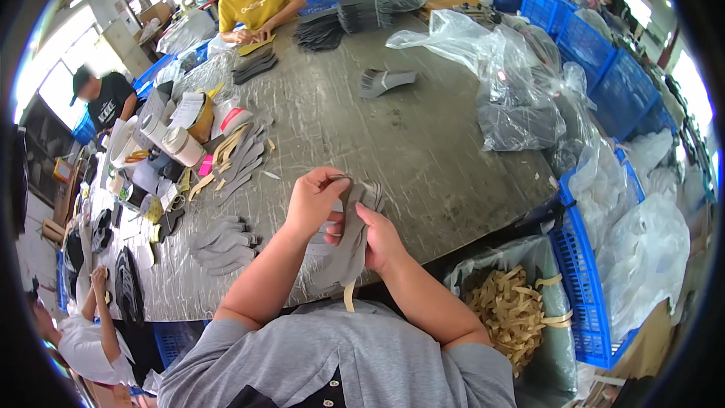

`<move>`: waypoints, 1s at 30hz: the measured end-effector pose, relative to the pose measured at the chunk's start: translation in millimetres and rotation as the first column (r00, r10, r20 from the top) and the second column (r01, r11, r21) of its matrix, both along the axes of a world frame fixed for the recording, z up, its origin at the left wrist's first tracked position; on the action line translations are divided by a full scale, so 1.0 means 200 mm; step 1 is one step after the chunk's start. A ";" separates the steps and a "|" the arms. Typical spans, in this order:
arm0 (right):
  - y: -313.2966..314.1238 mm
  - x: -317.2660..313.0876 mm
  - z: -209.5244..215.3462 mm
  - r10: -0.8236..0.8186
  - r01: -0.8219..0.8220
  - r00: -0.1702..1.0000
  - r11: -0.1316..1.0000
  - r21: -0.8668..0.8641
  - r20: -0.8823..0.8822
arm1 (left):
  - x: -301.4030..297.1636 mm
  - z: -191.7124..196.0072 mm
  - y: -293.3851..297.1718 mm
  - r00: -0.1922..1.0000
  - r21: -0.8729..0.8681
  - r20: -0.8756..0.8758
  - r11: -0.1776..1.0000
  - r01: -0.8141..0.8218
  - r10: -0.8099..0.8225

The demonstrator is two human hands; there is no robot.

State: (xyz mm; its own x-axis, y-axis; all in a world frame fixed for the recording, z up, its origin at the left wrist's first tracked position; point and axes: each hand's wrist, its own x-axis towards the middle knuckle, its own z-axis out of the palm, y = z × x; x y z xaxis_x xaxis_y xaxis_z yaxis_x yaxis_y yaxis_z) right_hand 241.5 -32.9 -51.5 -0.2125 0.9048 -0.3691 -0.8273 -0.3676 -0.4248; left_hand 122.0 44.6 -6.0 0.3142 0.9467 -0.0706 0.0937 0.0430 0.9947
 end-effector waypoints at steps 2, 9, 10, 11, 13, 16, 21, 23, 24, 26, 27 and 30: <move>-0.01 0.03 -0.01 -0.023 0.022 1.000 0.999 -0.040 -0.020 | 0.03 -0.09 0.03 0.999 0.073 0.046 0.997 -0.011 0.007; 0.00 0.14 -0.07 -0.066 0.067 0.995 0.998 0.014 -0.075 | 0.09 -0.11 0.08 0.956 0.247 -0.258 0.948 0.203 -0.137; 0.00 0.15 -0.08 -0.037 0.038 0.997 0.999 0.007 -0.063 | 0.10 -0.14 0.07 0.941 0.310 -0.309 0.921 0.236 -0.137; 0.00 0.16 -0.09 -0.080 0.079 0.997 0.997 -0.015 -0.019 | 0.13 -0.16 0.06 0.950 0.335 -0.276 0.912 0.235 -0.143; 0.01 0.16 -0.11 -0.161 0.165 0.984 0.985 -0.053 0.071 | 0.17 -0.18 0.03 0.965 0.385 -0.209 0.894 0.230 -0.159; -0.02 0.22 -0.08 -0.132 0.133 0.990 0.991 -0.007 0.051 | 0.16 -0.10 0.02 0.853 0.196 -0.360 0.863 0.465 -0.378; -0.01 0.23 -0.13 -0.218 0.218 0.976 0.976 -0.002 0.003 | 0.16 -0.14 0.00 0.768 0.481 -0.572 0.640 0.599 -0.289; 0.03 0.20 -0.17 -0.318 0.322 0.945 0.945 -0.058 0.070 | 0.17 -0.19 0.00 0.792 0.505 -0.573 0.671 0.543 -0.210; 0.04 0.20 -0.17 -0.305 0.309 0.950 0.949 -0.065 0.064 | 0.16 -0.20 -0.01 0.811 0.463 -0.548 0.733 0.498 -0.205; 0.03 0.21 -0.16 -0.281 0.285 0.958 0.955 -0.080 0.053 | 0.16 -0.11 -0.04 0.859 0.304 -0.464 0.873 0.382 -0.215; 0.03 0.20 -0.16 -0.281 0.285 0.958 0.956 -0.068 0.061 | 0.16 -0.05 -0.05 0.885 0.225 -0.408 0.915 0.335 -0.224; 0.04 0.18 -0.20 -0.249 0.251 0.966 0.968 -0.018 0.072 | 0.14 0.06 -0.09 0.951 0.067 -0.235 0.973 0.220 -0.199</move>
